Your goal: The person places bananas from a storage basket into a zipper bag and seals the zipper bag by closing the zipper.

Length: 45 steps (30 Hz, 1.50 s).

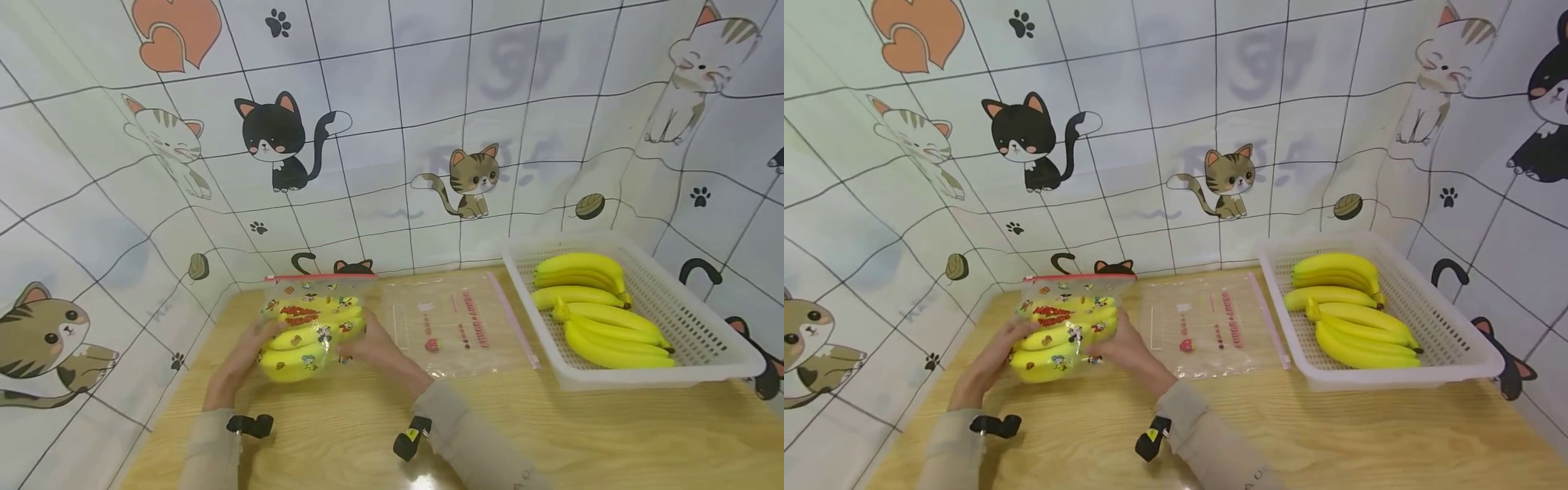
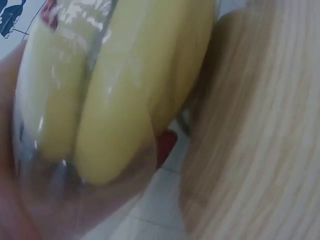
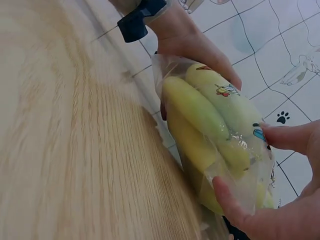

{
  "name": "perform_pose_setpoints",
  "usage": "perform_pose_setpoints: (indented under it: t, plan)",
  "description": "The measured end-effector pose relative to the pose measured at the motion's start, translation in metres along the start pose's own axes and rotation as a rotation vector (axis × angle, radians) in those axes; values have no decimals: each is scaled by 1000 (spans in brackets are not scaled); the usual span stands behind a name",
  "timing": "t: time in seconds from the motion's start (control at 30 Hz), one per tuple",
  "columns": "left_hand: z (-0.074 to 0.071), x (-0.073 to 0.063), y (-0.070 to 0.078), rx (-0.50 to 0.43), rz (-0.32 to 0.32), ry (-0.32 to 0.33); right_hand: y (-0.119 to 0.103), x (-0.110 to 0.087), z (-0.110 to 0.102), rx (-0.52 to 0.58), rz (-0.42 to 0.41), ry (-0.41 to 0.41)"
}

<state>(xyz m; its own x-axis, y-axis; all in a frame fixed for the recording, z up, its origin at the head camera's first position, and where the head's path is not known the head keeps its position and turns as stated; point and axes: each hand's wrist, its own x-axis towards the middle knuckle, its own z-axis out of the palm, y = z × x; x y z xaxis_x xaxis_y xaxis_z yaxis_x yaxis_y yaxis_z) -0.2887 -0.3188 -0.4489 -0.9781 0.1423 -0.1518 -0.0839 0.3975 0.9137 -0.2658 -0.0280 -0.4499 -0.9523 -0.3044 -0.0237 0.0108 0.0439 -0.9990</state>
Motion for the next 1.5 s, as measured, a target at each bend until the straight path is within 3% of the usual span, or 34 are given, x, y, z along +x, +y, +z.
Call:
perform_pose_setpoints:
  t: [0.1, 0.27, 0.57, 0.83, 1.0, 1.13, 1.27, 1.37, 1.5]
  plan:
    - [-5, 0, 2, 63, -34, 76, 3, 3, 5, 18, -9, 2]
    - [-9, 2, 1, 107, -78, 140, 9, 6, 10, -122, -13, 34]
    - [-16, 1, -2, 85, -14, 222, 2, 3, 21, -285, 2, -63]
    - [-16, 4, 1, 110, -31, 215, 2, 1, 21, -283, 11, -159]
    - [-14, 3, 3, 130, -58, 285, 10, 7, 17, -100, 75, -209]
    - [-14, 1, 1, 163, -60, 345, 11, 11, 16, -28, 47, -209]
    - [-16, -1, 1, 198, -62, 380, 7, 12, 16, -42, 11, -196]
    - [-19, -3, 1, 212, -81, 393, 4, 12, 17, -62, 16, -229]
    - [-21, -5, 3, 221, -110, 381, -2, 9, 16, -187, 21, -255]
